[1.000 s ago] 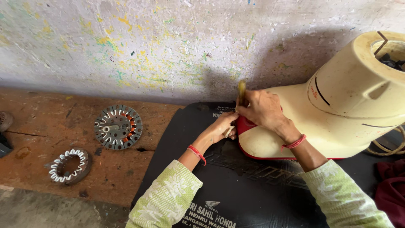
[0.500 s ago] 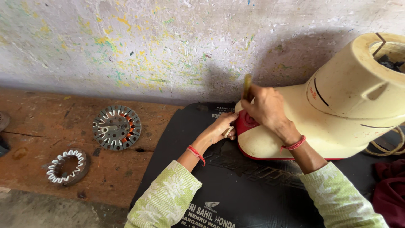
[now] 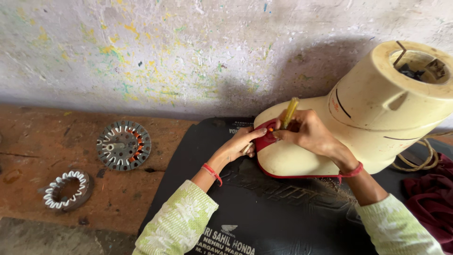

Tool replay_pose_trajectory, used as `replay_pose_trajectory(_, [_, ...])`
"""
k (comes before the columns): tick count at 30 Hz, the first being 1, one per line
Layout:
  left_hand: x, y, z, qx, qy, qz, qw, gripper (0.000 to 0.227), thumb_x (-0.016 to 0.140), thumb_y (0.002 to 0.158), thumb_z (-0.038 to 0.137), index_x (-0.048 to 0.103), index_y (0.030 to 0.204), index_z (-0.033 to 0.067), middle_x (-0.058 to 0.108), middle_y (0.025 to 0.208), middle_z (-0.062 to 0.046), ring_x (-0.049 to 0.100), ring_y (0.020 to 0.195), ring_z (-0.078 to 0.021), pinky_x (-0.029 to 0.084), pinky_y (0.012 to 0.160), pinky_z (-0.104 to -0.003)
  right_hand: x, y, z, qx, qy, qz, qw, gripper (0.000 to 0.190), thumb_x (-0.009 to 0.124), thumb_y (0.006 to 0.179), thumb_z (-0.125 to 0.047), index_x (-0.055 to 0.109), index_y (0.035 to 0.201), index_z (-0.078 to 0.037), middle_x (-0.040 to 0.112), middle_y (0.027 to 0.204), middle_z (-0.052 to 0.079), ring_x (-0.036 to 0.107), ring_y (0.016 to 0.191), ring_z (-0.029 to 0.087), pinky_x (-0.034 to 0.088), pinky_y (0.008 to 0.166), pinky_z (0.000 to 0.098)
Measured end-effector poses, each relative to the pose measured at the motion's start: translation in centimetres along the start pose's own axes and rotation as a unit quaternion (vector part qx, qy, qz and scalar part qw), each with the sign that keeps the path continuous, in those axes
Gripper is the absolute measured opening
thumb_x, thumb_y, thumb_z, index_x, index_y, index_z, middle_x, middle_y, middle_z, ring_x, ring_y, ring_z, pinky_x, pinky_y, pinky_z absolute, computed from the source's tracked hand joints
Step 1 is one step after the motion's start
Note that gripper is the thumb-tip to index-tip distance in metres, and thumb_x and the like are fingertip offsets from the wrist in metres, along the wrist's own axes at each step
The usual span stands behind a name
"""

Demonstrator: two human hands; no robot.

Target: The person uses a screwdriver to pry and scrape a red plastic cap on a beige appliance, then wipes the appliance with a maroon cloth. The person turns the appliance over to reveal the red base and continues wiping.

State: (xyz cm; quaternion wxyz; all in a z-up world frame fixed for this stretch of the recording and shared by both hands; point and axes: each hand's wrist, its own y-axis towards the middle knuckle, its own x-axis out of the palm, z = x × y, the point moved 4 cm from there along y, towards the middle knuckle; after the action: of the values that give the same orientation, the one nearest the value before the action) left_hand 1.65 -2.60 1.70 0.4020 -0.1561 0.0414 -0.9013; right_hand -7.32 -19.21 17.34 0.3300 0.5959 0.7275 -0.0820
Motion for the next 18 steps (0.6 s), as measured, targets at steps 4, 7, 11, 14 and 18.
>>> replay_pose_trajectory(4, [0.1, 0.1, 0.2, -0.011, 0.0, 0.008, 1.0, 0.064, 0.076, 0.085, 0.05, 0.059, 0.117, -0.0031, 0.051, 0.061, 0.001, 0.043, 0.042, -0.0084, 0.04, 0.04, -0.028, -1.3, -0.7, 0.3, 0.032, -0.016, 0.031, 0.999, 0.018, 0.079, 0.082, -0.007, 0.074, 0.098, -0.002, 0.072, 0.077, 0.004, 0.061, 0.065, 0.008, 0.052, 0.058, 0.0272])
replay_pose_trajectory(7, [0.1, -0.1, 0.2, -0.01, 0.009, 0.007, 1.0, 0.067, 0.077, 0.085, 0.051, 0.058, 0.117, -0.0049, 0.051, 0.062, 0.002, 0.043, 0.043, -0.0075, 0.039, 0.041, -0.027, -0.9, -0.8, 0.0, 0.029, -0.025, 0.022, 0.999, 0.013, 0.078, 0.083, -0.006, 0.073, 0.094, -0.001, 0.071, 0.073, 0.004, 0.059, 0.062, 0.008, 0.051, 0.055, 0.0279])
replay_pose_trajectory(11, [0.1, -0.2, 0.3, -0.012, 0.01, 0.018, 1.0, 0.067, 0.077, 0.083, 0.051, 0.058, 0.116, -0.0038, 0.052, 0.062, 0.003, 0.044, 0.044, -0.0075, 0.04, 0.041, -0.028, -0.6, -0.8, -0.7, 0.004, -0.054, 0.023, 0.998, 0.009, 0.076, 0.083, -0.004, 0.072, 0.091, -0.001, 0.068, 0.067, 0.005, 0.059, 0.056, 0.008, 0.049, 0.051, 0.0284])
replay_pose_trajectory(14, [0.3, -0.1, 0.4, -0.007, 0.008, 0.014, 1.0, 0.066, 0.077, 0.084, 0.05, 0.059, 0.116, -0.0045, 0.051, 0.061, 0.002, 0.044, 0.043, -0.0076, 0.04, 0.041, -0.028, -0.8, -0.8, -0.9, -0.017, -0.083, 0.052, 0.995, 0.008, 0.076, 0.083, -0.004, 0.071, 0.088, -0.001, 0.068, 0.067, 0.005, 0.059, 0.054, 0.009, 0.049, 0.05, 0.0283])
replay_pose_trajectory(18, [0.2, -0.3, 0.5, -0.006, 0.011, 0.015, 1.0, 0.065, 0.077, 0.085, 0.05, 0.059, 0.116, -0.0053, 0.049, 0.06, 0.003, 0.042, 0.042, -0.0074, 0.039, 0.041, -0.027, -0.5, -0.5, -0.7, 0.016, -0.09, 0.041, 0.995, 0.005, 0.077, 0.083, -0.003, 0.073, 0.085, -0.001, 0.069, 0.067, 0.008, 0.057, 0.053, 0.014, 0.047, 0.049, 0.0321])
